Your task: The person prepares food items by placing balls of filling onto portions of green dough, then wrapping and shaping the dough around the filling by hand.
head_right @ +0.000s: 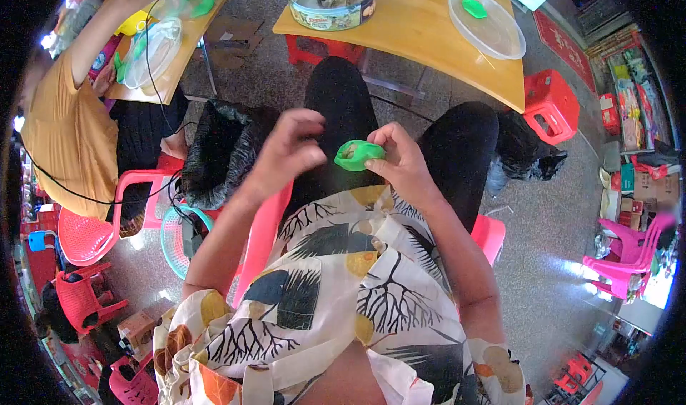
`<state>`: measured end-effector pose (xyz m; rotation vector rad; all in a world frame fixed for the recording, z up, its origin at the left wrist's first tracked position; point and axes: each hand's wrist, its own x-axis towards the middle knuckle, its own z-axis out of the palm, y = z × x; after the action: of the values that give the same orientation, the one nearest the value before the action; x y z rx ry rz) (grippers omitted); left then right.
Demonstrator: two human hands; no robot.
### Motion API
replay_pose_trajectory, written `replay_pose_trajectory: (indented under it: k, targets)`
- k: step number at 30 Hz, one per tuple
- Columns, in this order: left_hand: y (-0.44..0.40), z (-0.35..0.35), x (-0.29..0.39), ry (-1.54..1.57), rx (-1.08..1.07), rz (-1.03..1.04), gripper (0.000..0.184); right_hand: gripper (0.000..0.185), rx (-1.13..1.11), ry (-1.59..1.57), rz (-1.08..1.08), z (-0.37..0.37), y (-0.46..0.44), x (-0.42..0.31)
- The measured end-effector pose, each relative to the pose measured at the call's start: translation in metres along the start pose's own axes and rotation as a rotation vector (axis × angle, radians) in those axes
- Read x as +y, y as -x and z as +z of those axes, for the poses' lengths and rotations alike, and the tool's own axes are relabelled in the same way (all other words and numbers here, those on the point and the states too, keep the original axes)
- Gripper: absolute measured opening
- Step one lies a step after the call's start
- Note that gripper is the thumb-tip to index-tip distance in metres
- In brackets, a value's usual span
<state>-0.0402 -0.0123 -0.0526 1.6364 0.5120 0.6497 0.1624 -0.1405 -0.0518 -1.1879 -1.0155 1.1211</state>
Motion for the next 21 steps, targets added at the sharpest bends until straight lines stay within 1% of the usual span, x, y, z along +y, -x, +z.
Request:
replay_pose_trajectory:
  k: [1,2,4,7,10,13,16,19,21]
  targets:
    - [0.005,0.008,0.012,0.07,-0.113,-0.17,0.058,0.031,-0.006,0.024,-0.029,0.002,-0.002,0.0]
    - [0.007,0.021,0.006,0.219,-0.118,-0.196,0.058,0.032,-0.022,0.034,-0.028,0.005,-0.005,-0.002]
    - [0.001,0.028,-0.007,0.293,-0.117,-0.147,0.046,0.032,-0.05,0.055,-0.029,0.012,-0.01,-0.007]
    - [-0.001,0.022,0.0,0.095,-0.104,-0.179,0.029,0.033,-0.123,0.011,-0.051,0.003,-0.017,0.002]
    - [-0.006,0.024,-0.012,0.227,0.018,-0.162,0.02,0.03,-0.136,-0.078,0.086,0.0,-0.028,0.006]
    - [-0.008,0.014,-0.01,0.01,0.058,-0.156,0.019,0.026,-0.083,0.0,-0.004,0.008,-0.031,-0.011]
    - [-0.013,0.013,-0.01,-0.04,0.103,-0.153,0.022,0.027,-0.124,0.646,-0.38,0.008,-0.045,-0.036]
    - [-0.019,0.015,-0.001,-0.141,0.113,-0.104,0.023,0.029,-0.174,0.911,-0.326,0.009,-0.053,-0.041]
    - [-0.022,0.016,-0.009,-0.162,0.137,-0.082,0.023,0.028,-0.187,0.955,-0.314,0.008,-0.056,-0.046]
